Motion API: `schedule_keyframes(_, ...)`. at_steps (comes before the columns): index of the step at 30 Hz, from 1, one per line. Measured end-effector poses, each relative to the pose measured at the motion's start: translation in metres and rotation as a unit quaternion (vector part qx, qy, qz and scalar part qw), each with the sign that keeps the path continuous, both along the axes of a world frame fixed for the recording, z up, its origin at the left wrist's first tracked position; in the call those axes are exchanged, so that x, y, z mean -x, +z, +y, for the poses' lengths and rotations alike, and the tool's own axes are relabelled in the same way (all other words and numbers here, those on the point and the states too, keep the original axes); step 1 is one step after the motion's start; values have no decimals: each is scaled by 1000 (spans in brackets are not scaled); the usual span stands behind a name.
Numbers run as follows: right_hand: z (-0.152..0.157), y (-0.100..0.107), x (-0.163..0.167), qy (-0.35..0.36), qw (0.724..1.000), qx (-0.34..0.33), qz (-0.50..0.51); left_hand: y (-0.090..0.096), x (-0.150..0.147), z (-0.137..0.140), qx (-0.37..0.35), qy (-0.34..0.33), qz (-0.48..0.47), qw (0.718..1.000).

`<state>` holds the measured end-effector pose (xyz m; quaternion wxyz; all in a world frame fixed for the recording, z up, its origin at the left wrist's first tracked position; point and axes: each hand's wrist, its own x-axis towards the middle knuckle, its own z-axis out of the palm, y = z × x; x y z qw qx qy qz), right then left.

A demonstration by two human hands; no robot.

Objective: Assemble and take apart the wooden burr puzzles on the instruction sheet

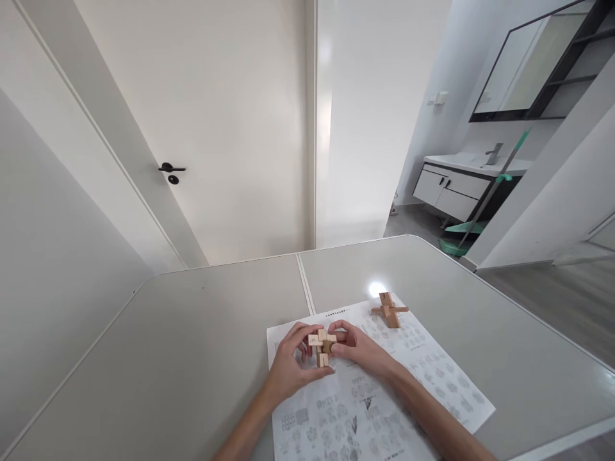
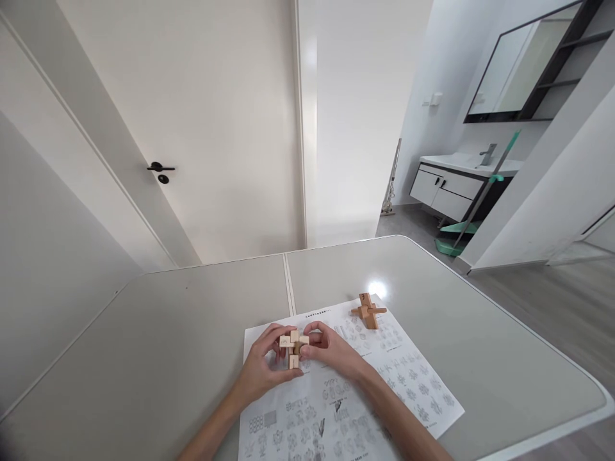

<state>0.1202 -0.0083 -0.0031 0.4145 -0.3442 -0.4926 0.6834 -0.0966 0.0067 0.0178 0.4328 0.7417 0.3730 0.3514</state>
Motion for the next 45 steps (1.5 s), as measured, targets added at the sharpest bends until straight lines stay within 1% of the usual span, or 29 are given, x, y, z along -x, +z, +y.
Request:
schedule_keyframes(2,-1,2,1,8,1000,-6,-9,1,-1,-1,0,-17,7,1000)
schedule_keyframes(4,-3,6,3,10,1000,-17,-23,1,-2,-2,20,-25,9,999)
schedule_keyframes(7,-6,13,6,-7,998,-51,-47,-2,-3,-1,57,-4,-9,998)
schedule_keyframes(9,-7,15,8,-37,992,-91,-81,-4,-2,0,79,14,-43,996)
schedule_keyframes(11,-8,12,10,-81,974,-149,-148,-5,-1,2,102,18,-73,992)
schedule_keyframes(13,-8,6,12,-117,948,-201,-218,-6,0,3,122,13,-87,989)
schedule_keyframes(15,-7,1,13,-127,932,-220,-257,-5,0,3,126,11,-85,988)
schedule_keyframes(17,-7,-1,14,-119,935,-212,-260,-3,0,1,113,15,-72,991)
schedule_keyframes(20,-8,1,15,-84,956,-173,-222,0,0,0,94,10,-45,995)
schedule_keyframes(23,-9,7,16,-53,977,-130,-160,0,1,0,92,2,-47,995)
schedule_keyframes(25,-8,9,17,-47,987,-99,-117,-3,1,1,96,3,-56,994)
schedule_keyframes(28,-3,7,16,-58,998,-20,-25,-8,1,5,98,26,-70,992)
schedule_keyframes(31,6,0,7,-117,989,56,70,-11,0,8,93,64,-80,990)
schedule_keyframes(33,12,-6,-2,-181,975,77,104,-11,-1,9,99,84,-72,989)
schedule_keyframes(37,23,-22,-19,-226,961,77,136,-6,-2,9,117,94,-43,988)
schedule_keyframes(41,29,-37,-25,-258,946,75,181,-1,-2,7,115,84,-16,990)
schedule_keyframes(43,29,-38,-24,-278,940,69,186,-1,-2,7,112,81,-7,990)
schedule_keyframes(45,27,-35,-20,-287,939,69,174,-1,-2,7,105,78,-6,991)
